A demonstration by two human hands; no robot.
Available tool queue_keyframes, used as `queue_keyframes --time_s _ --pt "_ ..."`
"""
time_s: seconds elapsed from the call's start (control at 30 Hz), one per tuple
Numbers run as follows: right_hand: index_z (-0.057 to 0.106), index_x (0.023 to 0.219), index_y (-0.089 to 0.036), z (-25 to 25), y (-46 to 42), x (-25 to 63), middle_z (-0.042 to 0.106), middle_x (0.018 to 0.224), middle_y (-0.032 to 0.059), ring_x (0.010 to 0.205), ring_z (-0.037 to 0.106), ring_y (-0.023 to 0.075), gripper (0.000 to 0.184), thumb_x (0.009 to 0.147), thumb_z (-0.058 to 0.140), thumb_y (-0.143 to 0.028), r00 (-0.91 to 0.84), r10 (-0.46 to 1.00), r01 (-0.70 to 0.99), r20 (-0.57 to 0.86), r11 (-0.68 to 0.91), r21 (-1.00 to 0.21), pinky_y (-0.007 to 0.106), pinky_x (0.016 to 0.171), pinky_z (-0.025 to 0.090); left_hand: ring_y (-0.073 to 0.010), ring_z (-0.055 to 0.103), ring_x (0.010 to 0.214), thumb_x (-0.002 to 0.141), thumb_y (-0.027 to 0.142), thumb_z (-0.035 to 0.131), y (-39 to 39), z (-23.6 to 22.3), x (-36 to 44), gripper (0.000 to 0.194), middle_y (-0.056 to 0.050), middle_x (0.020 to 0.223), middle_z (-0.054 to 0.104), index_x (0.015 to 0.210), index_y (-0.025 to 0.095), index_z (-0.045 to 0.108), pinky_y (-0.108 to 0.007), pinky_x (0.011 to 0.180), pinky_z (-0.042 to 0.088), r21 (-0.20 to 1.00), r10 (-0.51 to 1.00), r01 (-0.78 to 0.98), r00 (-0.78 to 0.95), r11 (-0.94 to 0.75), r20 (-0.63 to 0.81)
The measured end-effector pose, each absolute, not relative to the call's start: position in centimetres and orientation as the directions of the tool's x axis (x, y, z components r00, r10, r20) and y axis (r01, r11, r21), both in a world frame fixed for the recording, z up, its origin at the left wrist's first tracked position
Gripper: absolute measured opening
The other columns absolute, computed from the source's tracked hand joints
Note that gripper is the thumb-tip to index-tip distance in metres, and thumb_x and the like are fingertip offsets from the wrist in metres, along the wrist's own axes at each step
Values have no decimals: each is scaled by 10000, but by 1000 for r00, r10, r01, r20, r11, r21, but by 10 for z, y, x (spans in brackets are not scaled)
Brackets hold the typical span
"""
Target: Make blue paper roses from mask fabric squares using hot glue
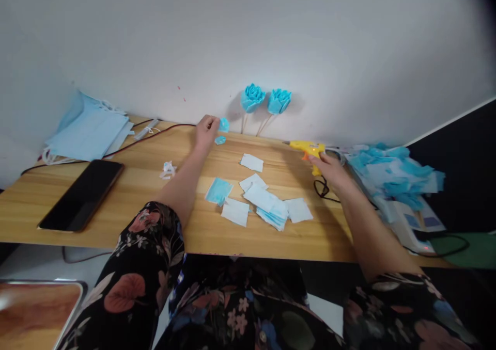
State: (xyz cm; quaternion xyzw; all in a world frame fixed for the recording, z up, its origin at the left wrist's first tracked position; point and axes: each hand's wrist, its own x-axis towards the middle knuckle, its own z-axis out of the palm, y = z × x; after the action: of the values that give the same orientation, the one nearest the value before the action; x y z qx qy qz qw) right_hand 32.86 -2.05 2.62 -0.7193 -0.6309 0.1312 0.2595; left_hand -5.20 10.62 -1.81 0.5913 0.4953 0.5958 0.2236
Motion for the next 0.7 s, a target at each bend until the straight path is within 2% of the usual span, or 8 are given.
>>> queue_keyframes --time_s 0.17,0.27,0.3,0.37,0.43,0.5,0.63,0.7 --pt "729 756 -165 33 -37 342 705 734 139 718 639 267 406 894 586 -519 267 964 924 8 -254 -284 371 651 454 -140 561 790 876 266 535 97 -7 -49 182 -12 783 598 719 187 582 -242 746 462 872 890 257 -78 -417 449" --pt "776 886 -166 58 -44 317 738 836 192 814 667 343 455 918 545 -557 284 945 959 160 -283 -35 428 703 446 -141 548 773 852 318 557 93 -3 -46 182 -18 783 586 740 181 603 -238 696 464 882 899 191 14 -431 437" --pt "781 943 -184 67 -44 303 755 897 185 843 676 335 427 948 509 -514 208 956 978 207 -208 -22 417 717 444 -141 540 760 851 343 562 91 -2 -45 199 -19 780 580 748 180 610 -238 675 461 881 897 169 47 -441 440" --pt "779 987 -219 81 -38 272 777 975 131 870 688 286 325 942 539 -434 30 966 988 257 11 -154 370 740 447 -139 526 731 848 390 569 88 1 -43 237 -21 772 572 756 177 621 -238 633 449 878 889 139 102 -457 446" --pt "775 1003 -240 86 -24 238 787 984 67 876 690 237 267 927 564 -384 -120 952 902 280 223 -369 328 756 455 -140 521 720 845 416 573 85 4 -40 260 -24 775 577 757 178 629 -238 609 437 874 884 142 135 -465 448" --pt "776 1015 -231 83 -5 208 790 1004 42 891 685 218 254 903 587 -357 -188 935 791 300 325 -518 313 774 459 -145 531 728 846 430 573 83 7 -38 273 -30 787 595 761 180 639 -239 600 432 866 879 164 155 -473 451" --pt "772 1048 -202 71 31 169 783 987 38 874 663 198 290 880 603 -366 -207 917 680 341 385 -623 305 795 455 -162 572 782 857 447 564 80 10 -34 293 -41 802 631 766 182 649 -244 640 454 834 857 208 190 -512 479" --pt "775 960 -191 67 40 159 769 901 28 815 640 180 249 865 612 -355 -200 923 680 328 372 -632 290 752 435 -167 581 799 858 457 564 79 11 -31 302 -42 799 638 758 184 647 -246 662 460 823 849 221 211 -524 484"
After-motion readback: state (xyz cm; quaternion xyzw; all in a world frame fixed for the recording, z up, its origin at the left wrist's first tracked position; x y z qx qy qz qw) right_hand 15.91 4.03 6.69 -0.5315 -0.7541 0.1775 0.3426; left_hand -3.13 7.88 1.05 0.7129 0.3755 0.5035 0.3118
